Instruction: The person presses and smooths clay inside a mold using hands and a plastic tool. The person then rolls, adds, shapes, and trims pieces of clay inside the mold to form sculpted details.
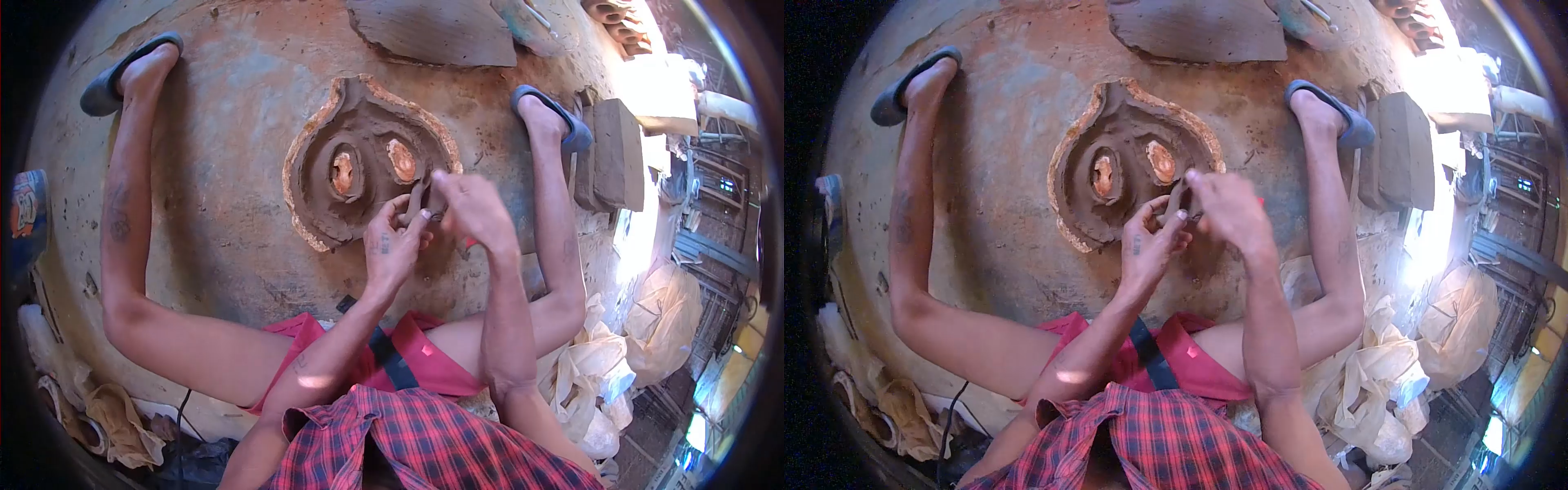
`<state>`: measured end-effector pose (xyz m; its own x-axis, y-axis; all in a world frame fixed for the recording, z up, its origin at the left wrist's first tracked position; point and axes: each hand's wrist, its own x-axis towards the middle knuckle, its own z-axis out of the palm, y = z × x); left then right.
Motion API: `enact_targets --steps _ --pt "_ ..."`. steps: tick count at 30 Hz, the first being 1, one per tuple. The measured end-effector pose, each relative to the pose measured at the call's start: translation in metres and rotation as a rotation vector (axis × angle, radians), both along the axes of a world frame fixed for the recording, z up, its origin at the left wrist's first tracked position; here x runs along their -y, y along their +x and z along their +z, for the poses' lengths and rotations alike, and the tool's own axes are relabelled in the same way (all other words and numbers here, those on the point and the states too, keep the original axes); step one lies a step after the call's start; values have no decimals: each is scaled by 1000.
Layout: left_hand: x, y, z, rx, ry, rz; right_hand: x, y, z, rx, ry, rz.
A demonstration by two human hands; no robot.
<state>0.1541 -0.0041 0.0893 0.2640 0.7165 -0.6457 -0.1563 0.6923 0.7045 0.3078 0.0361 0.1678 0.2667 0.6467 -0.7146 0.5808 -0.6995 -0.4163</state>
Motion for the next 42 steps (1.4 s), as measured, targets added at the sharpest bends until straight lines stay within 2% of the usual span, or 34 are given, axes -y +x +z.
enact_targets --steps 1,2,4,5,7,11,13,17,20,23,25,28,32,34,42 --pt "0 2 -5 16 -15 62 3 14 -11 125 163 139" --pt "0 0 -3 7 -22 65 2 21 -14 115 157 142" --pt "-2 -2 3 -140 65 18 -5 33 -20 428 494 454" --pt "-3 -4 4 -143 64 16 -9 40 -30 425 493 452" --pt "-5 -9 6 -230 116 -57 -19 52 -52 342 700 600" --pt "-9 -19 11 -356 213 -73 -32 43 -54 376 622 682" --pt "-12 -23 10 -488 350 -122 -30 33 -55 471 539 713" --pt "-21 -33 7 -544 512 -119 -23 32 -55 389 515 681" --pt "-33 -45 11 -592 577 -223 -18 25 -63 271 632 555" --pt "-40 -47 15 -620 555 -308 -11 18 -65 345 648 531" --pt "-42 -46 11 -631 747 -287 -5 15 -63 383 664 552" --pt "-50 -52 4 -651 853 -292 -3 7 -69 393 668 475" --pt "-60 -57 12 -655 849 -341 10 -5 -75 440 700 380" --pt "-63 -57 18 -788 869 -442 10 -6 -76 430 723 371" --pt "-96 -63 5 -722 1067 -545 8 -20 -82 489 746 291"
